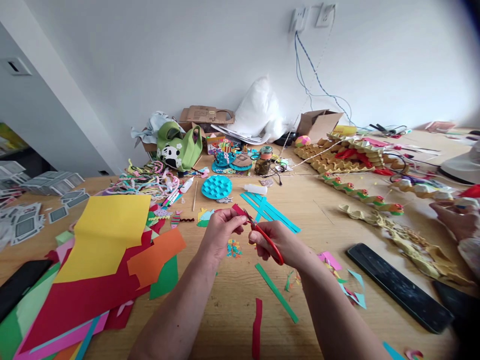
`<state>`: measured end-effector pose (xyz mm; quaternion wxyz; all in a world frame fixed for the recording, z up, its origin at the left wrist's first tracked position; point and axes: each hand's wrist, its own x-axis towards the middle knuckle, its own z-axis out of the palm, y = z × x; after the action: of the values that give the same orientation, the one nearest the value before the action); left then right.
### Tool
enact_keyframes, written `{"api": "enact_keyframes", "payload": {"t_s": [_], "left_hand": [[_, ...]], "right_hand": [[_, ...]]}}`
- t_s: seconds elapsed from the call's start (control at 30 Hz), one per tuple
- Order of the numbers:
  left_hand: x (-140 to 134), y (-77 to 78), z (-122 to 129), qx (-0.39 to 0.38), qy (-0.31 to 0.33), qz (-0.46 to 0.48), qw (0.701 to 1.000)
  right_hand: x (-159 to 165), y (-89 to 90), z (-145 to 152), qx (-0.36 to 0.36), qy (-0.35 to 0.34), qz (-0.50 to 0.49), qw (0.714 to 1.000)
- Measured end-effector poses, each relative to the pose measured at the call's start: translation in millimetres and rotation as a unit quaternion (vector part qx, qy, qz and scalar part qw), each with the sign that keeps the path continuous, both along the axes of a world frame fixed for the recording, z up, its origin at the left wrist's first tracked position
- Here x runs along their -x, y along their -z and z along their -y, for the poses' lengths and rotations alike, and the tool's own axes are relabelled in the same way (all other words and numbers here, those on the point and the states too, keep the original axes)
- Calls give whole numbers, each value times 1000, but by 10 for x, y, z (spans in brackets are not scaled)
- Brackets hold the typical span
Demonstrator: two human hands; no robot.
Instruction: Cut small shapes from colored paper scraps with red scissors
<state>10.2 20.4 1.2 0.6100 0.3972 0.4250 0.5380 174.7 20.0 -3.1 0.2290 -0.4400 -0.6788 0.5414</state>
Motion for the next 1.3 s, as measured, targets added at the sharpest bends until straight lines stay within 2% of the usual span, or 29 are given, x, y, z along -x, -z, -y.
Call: {"api": "enact_keyframes", "payload": {"t_s": [0.3,0.5,1.3], "left_hand": [[31,38,-26,-14,15,-10,1000],[55,50,-38,-20,19,-13,1000],[50,11,-27,-5,21,-15,1000]], "right_hand": [[-4,-8,0,-20,-14,4,1000],[-5,-8,15,-7,-8,6,1000],[16,-18,13,-2,1,13,1000]]}}
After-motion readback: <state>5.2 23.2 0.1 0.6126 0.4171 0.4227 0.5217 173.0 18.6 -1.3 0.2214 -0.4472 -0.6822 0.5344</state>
